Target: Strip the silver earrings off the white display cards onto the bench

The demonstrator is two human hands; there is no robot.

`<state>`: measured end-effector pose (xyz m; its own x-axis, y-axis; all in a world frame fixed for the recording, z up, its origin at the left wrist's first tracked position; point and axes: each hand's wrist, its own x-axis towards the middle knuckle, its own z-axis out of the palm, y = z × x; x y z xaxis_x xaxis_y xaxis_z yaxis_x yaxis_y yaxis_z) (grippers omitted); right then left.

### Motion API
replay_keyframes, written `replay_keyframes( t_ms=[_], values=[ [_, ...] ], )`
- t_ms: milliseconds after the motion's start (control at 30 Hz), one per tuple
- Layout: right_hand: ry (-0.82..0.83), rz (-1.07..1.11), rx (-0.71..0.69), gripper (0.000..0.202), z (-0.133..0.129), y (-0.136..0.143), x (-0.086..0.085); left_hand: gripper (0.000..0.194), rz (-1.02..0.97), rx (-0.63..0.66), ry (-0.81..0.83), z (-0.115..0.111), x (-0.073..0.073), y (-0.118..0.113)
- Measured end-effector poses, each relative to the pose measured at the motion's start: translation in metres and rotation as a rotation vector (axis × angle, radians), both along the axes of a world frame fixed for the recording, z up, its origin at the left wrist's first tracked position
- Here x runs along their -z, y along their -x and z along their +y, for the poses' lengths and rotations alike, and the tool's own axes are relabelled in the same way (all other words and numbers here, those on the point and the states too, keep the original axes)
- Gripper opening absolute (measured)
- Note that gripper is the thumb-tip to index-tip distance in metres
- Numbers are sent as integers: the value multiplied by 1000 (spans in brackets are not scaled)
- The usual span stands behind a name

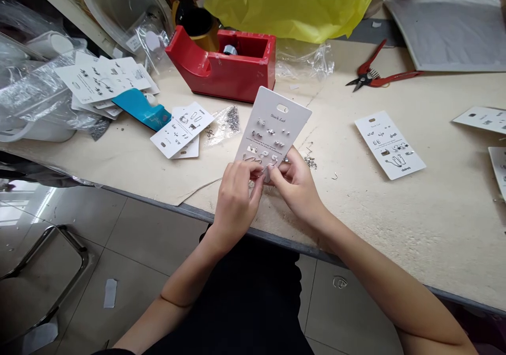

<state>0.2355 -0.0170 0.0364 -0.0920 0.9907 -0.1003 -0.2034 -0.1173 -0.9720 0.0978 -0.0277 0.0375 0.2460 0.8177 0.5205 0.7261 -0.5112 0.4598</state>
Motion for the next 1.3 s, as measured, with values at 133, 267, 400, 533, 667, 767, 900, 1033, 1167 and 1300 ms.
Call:
replay_keyframes(
  t_ms=[133,267,400,533,667,767,900,1033,1167,1300],
  values=[
    [-26,3,-17,33,0,-1,-2,4,105,15,25,-6,-3,7],
    [-55,-9,-54,24,0,-3,-6,10,26,9,-59,-9,-5,13],
    [-73,7,-97,24,-1,-4,-10,44,-225,-166,-127,-7,0,14],
    [-97,-15,-128,23,-4,-3,-13,66,-510,-122,225,-6,5,10],
    [-144,-82,-117,24,-6,-1,-15,63,-771,-33,520,-6,0,4],
    [-193,-166,-108,25,-7,-1,-13,47,-853,-1,678,-4,-3,4],
    [-249,-249,-142,25,-9,-2,-13,43,-906,26,696,2,-1,10],
    [-300,-328,-166,21,-11,-2,-14,36,-897,80,638,6,4,14],
    [-335,-379,-168,24,-11,-1,-15,34,-824,109,564,6,8,15],
    [-307,-394,-135,18,-12,0,-15,30,-788,121,584,5,10,14]
  ],
)
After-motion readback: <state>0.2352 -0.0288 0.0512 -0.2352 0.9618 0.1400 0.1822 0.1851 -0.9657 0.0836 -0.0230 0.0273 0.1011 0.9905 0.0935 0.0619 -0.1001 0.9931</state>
